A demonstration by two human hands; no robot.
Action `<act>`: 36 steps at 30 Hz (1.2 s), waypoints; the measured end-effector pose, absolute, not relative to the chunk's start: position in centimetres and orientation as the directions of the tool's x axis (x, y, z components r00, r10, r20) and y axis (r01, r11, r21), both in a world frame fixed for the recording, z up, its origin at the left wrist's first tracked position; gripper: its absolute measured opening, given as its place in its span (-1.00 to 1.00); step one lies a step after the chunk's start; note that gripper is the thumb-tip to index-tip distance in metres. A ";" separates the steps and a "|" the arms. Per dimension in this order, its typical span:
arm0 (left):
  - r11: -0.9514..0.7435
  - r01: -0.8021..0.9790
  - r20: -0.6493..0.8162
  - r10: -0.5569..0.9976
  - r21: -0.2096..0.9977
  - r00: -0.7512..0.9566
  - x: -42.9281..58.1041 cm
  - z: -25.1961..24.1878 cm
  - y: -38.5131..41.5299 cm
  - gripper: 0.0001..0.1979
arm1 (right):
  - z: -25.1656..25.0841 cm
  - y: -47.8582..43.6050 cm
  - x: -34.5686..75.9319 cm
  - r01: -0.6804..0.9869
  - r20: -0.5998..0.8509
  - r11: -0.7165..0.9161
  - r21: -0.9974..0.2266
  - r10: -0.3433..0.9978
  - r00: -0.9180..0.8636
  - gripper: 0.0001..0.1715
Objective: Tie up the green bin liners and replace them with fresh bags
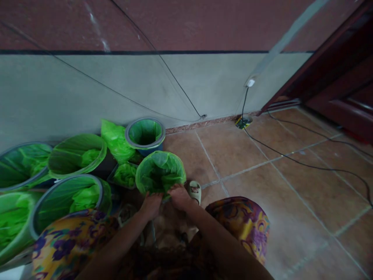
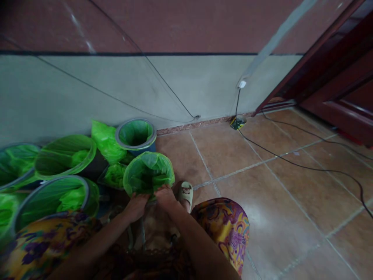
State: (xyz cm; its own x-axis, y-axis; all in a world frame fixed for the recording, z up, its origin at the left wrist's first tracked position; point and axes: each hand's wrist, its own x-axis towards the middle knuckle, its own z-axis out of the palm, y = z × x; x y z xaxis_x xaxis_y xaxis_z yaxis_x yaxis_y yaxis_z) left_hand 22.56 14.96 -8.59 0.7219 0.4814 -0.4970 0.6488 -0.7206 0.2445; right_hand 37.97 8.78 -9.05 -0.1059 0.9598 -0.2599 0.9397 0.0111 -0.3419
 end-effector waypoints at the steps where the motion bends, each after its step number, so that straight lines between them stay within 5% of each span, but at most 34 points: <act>1: -0.726 0.648 -0.504 0.480 0.230 0.718 22.5 -8.7 15.1 -0.57 | -9.3 9.0 37.9 0.948 -0.285 0.022 -0.319 0.951 -0.118 -0.68; 14: -0.738 0.659 -0.514 0.514 0.144 0.687 21.9 -11.6 17.4 -0.72 | -12.2 11.3 39.6 0.986 -0.369 0.095 -0.135 0.919 -0.139 -0.77; 22: -0.770 0.604 -0.389 0.502 0.206 0.773 22.1 -7.9 17.4 -0.43 | -7.3 9.6 39.1 0.958 -0.236 0.153 -0.242 0.949 -0.211 -0.71; 27: -0.717 0.660 -0.361 0.569 0.222 0.739 21.2 -7.7 14.8 -0.68 | -9.2 7.7 36.5 0.935 -0.297 0.142 -0.324 0.923 -0.243 -0.73; 36: -0.741 0.644 -0.440 0.523 0.189 0.730 21.2 -9.9 15.1 -0.71 | -11.8 8.0 36.1 0.944 -0.273 0.137 -0.300 0.936 -0.223 -0.75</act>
State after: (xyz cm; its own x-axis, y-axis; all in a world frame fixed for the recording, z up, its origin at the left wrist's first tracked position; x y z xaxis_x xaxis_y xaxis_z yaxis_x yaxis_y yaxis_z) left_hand 21.16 15.10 -9.91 0.7300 0.5229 -0.4400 0.6445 -0.7409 0.1888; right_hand 36.08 8.01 -11.80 -0.2228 0.9360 -0.2726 0.9439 0.1373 -0.3002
